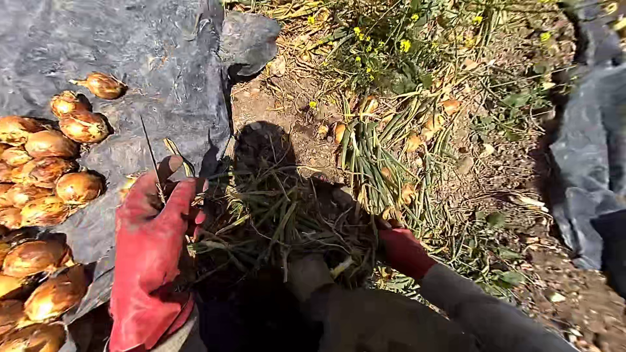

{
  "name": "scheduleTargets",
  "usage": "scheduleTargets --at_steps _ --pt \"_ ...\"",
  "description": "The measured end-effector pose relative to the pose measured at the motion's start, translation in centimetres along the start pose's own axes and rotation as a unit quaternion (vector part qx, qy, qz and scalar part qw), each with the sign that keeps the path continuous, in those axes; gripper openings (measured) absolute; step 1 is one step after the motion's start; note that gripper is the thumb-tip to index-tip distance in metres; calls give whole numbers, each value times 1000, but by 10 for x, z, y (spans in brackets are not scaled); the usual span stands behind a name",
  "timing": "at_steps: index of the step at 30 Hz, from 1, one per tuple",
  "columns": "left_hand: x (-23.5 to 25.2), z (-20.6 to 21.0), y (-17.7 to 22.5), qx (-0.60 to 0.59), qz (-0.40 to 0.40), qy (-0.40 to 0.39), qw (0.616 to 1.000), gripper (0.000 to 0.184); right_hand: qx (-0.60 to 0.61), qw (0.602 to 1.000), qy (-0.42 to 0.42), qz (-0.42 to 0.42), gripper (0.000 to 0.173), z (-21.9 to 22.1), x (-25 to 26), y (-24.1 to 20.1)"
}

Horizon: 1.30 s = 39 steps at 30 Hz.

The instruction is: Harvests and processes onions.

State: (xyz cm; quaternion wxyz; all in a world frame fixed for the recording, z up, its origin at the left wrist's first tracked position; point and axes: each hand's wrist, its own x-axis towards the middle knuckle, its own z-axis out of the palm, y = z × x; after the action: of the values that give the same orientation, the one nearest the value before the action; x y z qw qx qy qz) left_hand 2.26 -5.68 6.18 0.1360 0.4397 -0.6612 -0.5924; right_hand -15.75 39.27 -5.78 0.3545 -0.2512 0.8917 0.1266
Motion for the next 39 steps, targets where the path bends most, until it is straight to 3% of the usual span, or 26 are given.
scheduleTargets --at_steps 3,5,6,8,9,11,13,15,17,19,21,23,25,26,28,30,33,35,37,39 --pt "-6 16 -28 -66 -38 -41 996 35 -24 960 -221 168 39 66 -61 101" --pt "-8 19 -49 -70 -76 -58 993 33 -55 912 -293 282 39 112 -98 160" --pt "-7 20 -55 -75 -81 -60 992 34 -62 905 -302 292 42 113 -106 171" --pt "-8 23 -57 -78 -60 -50 994 43 -47 925 -318 202 44 67 -94 146" --pt "-6 25 -54 -78 -46 -44 995 47 3 951 -276 142 44 29 -81 115" --pt "2 31 -47 -111 -29 -23 993 48 174 982 -64 33 36 -29 -49 44" --pt "7 42 -44 -159 -36 6 987 39 340 935 79 -62 29 -68 -9 -37" --pt "9 52 -42 -162 -75 15 984 39 407 901 87 -123 45 -98 48 -102" --pt "5 58 -45 -120 -107 -8 987 40 390 904 122 -125 66 -111 123 -135" --pt "-2 62 -48 -83 -109 -46 989 38 280 943 175 -47 87 -121 186 -129" --pt "-6 65 -48 -95 -116 -63 987 37 158 964 209 45 90 -142 223 -103" --pt "-7 67 -48 -121 -134 -74 981 38 94 967 220 88 66 -164 238 -88" --pt "-4 71 -45 -133 -151 -81 976 41 61 975 168 133 43 -189 241 -89" --pt "-2 74 -42 -139 -165 -83 973 41 41 980 127 146 40 -202 239 -90" --pt "1 82 -36 -152 -190 -96 965 41 2 991 61 123 43 -222 239 -78" --pt "0 91 -32 -150 -182 -132 963 42 11 996 15 92 57 -230 242 -55" --pt "-2 106 -34 -141 -156 -202 956 45 75 995 17 57 65 -225 230 -41" --pt "-6 116 -39 -130 -139 -243 951 46 150 988 44 -17 64 -213 188 -43" --pt "-10 126 -44 -123 -107 -269 949 52 288 941 104 -146 56 -185 134 -55" --pt "-15 131 -49 -110 -66 -281 951 60 453 853 60 -252 47 -158 83 -79"
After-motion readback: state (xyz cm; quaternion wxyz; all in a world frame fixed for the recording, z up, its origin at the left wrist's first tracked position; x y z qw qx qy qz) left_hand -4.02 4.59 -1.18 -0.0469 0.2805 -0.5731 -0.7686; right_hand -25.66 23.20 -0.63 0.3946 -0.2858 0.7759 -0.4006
